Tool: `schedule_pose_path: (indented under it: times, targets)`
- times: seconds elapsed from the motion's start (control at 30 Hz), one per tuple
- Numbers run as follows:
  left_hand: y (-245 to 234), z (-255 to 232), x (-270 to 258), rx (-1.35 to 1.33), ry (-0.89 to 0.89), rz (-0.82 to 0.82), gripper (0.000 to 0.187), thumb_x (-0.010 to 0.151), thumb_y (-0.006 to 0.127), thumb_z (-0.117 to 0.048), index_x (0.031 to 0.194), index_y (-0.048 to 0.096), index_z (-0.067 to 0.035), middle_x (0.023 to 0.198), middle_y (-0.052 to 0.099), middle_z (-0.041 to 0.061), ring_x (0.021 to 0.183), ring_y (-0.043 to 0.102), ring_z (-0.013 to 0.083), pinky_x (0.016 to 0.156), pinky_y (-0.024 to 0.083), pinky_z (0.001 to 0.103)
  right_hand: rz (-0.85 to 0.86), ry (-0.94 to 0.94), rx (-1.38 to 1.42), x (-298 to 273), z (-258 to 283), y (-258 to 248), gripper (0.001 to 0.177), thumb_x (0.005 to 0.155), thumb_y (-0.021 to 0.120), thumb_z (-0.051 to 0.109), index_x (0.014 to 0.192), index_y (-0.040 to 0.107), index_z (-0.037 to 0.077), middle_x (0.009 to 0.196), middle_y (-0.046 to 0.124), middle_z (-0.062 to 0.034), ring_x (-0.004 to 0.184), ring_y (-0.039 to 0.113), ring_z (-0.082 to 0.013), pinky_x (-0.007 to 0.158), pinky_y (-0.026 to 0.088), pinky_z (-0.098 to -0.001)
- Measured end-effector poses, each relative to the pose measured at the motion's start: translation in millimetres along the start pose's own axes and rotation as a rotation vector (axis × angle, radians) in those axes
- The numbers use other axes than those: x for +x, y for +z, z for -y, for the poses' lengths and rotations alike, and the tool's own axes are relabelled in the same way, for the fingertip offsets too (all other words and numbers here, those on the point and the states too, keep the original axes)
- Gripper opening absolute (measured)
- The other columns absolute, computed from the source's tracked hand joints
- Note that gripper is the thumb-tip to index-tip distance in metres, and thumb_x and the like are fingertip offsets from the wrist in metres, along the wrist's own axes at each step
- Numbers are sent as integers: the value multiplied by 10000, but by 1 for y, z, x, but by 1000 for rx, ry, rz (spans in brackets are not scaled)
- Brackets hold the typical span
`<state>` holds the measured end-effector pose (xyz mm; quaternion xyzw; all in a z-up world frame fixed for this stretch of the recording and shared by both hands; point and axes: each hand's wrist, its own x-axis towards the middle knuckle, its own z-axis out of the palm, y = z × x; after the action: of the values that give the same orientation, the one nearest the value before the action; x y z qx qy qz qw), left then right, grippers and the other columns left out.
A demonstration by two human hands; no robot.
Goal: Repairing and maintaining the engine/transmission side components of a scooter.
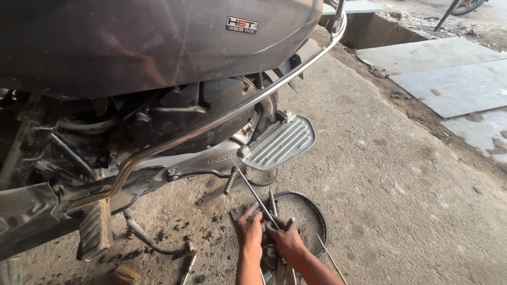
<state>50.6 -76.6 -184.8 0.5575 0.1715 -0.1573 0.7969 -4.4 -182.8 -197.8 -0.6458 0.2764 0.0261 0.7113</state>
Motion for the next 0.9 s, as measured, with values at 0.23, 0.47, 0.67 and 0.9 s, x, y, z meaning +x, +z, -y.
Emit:
schedule_pose_path:
  times: [0.23, 0.47, 0.67, 0.9]
  targets:
    - [-20, 8, -1, 286, -139, -82, 522, 970, 499, -495, 1231, 700, -89, 1162, 741, 154, 911, 701, 227, 805, 579, 379, 117, -243, -502, 14, -18, 9, 259, 956, 718, 199, 1170, 709, 54, 842, 766, -76, 656, 670, -138, 580, 529, -289]
    - [-41, 47, -48, 351, 562, 618, 1077, 906, 789, -587, 1591, 247, 43, 1429, 462, 353, 1278, 454, 460, 926, 409, 557, 143, -320, -440, 83, -87, -8, 432, 873, 713, 190, 1277, 583, 113, 1049, 693, -100, 899, 662, -167, 770, 556, -314]
    - [40, -35, -98, 917, -30, -193, 790, 845, 526, -742, 1184, 639, -37, 1090, 738, 176, 1045, 766, 332, 942, 616, 438, 250, -197, 357, 131, -156, -25, 355, 997, 596, 185, 1336, 570, 83, 1084, 611, -58, 993, 580, -128, 855, 513, -276]
    - [30, -43, -97, 746, 99, -175, 690, 904, 490, -647, 828, 761, -16, 817, 766, 160, 859, 777, 329, 873, 597, 450, 243, -305, 72, 39, -54, -11, 299, 994, 532, 267, 1263, 548, 137, 950, 550, -12, 837, 508, -121, 716, 486, -298]
